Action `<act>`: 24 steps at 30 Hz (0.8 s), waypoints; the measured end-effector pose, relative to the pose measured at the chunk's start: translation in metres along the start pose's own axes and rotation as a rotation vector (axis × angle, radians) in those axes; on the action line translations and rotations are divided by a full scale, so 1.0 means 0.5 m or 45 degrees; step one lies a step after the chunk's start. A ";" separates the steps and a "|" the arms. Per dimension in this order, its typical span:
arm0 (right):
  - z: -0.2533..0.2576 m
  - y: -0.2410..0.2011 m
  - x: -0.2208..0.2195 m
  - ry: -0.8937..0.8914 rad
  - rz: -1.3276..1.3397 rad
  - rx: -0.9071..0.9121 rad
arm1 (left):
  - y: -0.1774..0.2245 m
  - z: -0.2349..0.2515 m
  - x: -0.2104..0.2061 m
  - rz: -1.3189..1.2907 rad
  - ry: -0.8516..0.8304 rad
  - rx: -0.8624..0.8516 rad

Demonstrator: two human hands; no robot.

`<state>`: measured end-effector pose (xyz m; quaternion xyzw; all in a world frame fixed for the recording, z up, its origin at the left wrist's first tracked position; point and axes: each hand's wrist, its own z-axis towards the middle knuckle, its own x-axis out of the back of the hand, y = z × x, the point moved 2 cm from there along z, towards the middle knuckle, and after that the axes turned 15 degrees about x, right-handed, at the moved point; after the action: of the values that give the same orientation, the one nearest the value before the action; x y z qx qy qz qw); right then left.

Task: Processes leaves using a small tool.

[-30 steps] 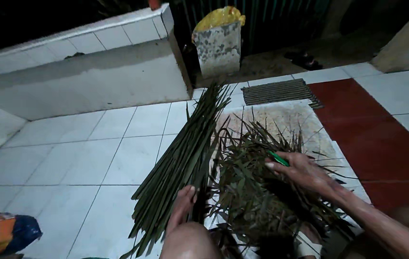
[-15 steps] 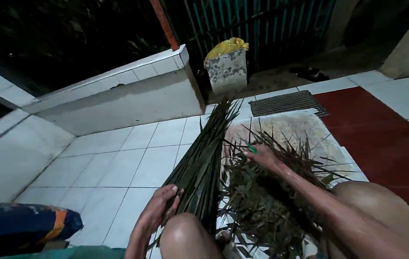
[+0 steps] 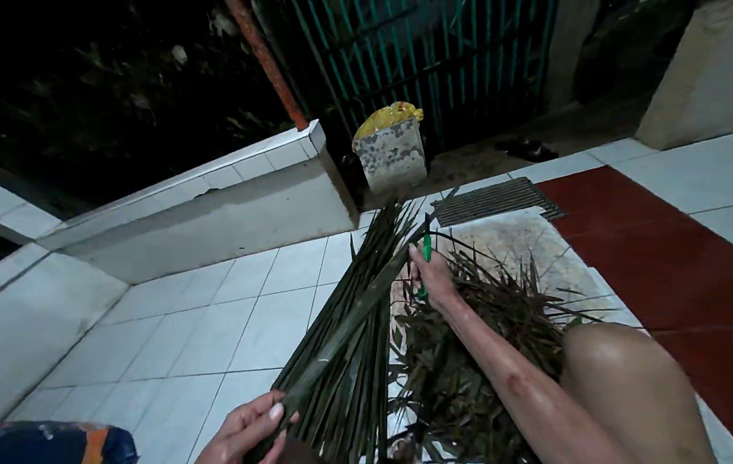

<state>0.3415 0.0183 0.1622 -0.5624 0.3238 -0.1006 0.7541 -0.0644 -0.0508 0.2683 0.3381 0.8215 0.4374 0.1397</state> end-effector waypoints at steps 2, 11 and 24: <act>0.020 -0.018 0.012 0.081 0.027 0.041 | -0.006 -0.002 -0.002 0.075 -0.037 0.000; 0.078 -0.172 0.024 0.023 0.133 0.269 | 0.008 0.105 0.052 0.355 -0.163 0.022; 0.069 -0.170 0.055 0.196 -0.264 0.329 | 0.207 0.328 -0.134 0.404 -0.130 -0.038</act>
<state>0.4015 0.0020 0.2349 -0.4817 0.3054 -0.2614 0.7787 0.1156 0.0465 0.2532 0.4831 0.7431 0.4485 0.1154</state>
